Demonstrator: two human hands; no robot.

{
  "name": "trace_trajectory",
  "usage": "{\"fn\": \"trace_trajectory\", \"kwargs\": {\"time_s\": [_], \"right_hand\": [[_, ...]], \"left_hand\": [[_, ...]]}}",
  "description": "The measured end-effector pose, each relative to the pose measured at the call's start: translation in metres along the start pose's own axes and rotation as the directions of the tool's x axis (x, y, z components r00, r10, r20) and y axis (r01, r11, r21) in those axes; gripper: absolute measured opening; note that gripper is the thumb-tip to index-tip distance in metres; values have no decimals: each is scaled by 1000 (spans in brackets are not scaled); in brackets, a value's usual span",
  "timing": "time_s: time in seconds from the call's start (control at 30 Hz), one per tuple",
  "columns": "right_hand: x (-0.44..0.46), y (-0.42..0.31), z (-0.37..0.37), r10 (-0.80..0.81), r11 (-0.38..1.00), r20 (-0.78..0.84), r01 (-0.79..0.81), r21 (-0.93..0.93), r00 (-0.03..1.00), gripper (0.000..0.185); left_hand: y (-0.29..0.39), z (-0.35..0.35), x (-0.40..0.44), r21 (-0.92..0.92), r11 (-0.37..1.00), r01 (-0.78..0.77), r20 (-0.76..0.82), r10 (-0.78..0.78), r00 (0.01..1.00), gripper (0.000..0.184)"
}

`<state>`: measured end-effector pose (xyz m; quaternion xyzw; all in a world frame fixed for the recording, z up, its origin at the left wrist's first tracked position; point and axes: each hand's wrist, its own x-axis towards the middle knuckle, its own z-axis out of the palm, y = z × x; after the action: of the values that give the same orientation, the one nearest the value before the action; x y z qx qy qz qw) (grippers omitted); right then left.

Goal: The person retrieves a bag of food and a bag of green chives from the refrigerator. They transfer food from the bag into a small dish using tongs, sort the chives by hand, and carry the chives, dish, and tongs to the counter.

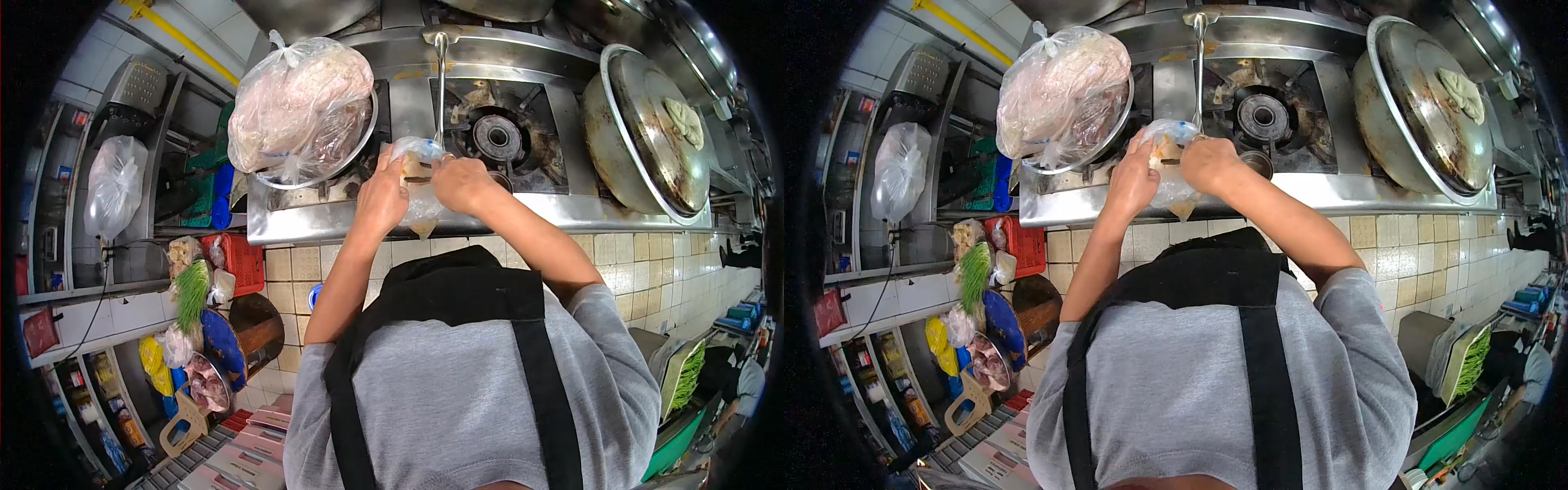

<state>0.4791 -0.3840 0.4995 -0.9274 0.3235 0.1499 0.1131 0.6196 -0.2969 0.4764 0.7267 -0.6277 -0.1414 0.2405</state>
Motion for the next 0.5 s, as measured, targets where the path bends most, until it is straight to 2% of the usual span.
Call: {"fn": "trace_trajectory", "kwargs": {"time_s": [0.1, 0.3, 0.4, 0.5], "right_hand": [[11, -12, 3, -22, 1000, 22, 23, -5, 1000, 35], [44, -21, 33, 28, 998, -112, -22, 56, 993, 29], [46, -4, 38, 95, 988, -146, -76, 133, 985, 27], [37, 6, 32, 98, 975, -165, -62, 212, 981, 25]], "left_hand": [[-2, 4, -1, -14, 1000, 4, -16, -4, 1000, 52], [-10, 9, -5, -6, 1000, 11, -44, -12, 999, 50], [-12, 6, -7, -33, 999, 17, -64, -19, 998, 49], [-15, 6, -5, -34, 999, -4, -80, 1, 997, 48]]}}
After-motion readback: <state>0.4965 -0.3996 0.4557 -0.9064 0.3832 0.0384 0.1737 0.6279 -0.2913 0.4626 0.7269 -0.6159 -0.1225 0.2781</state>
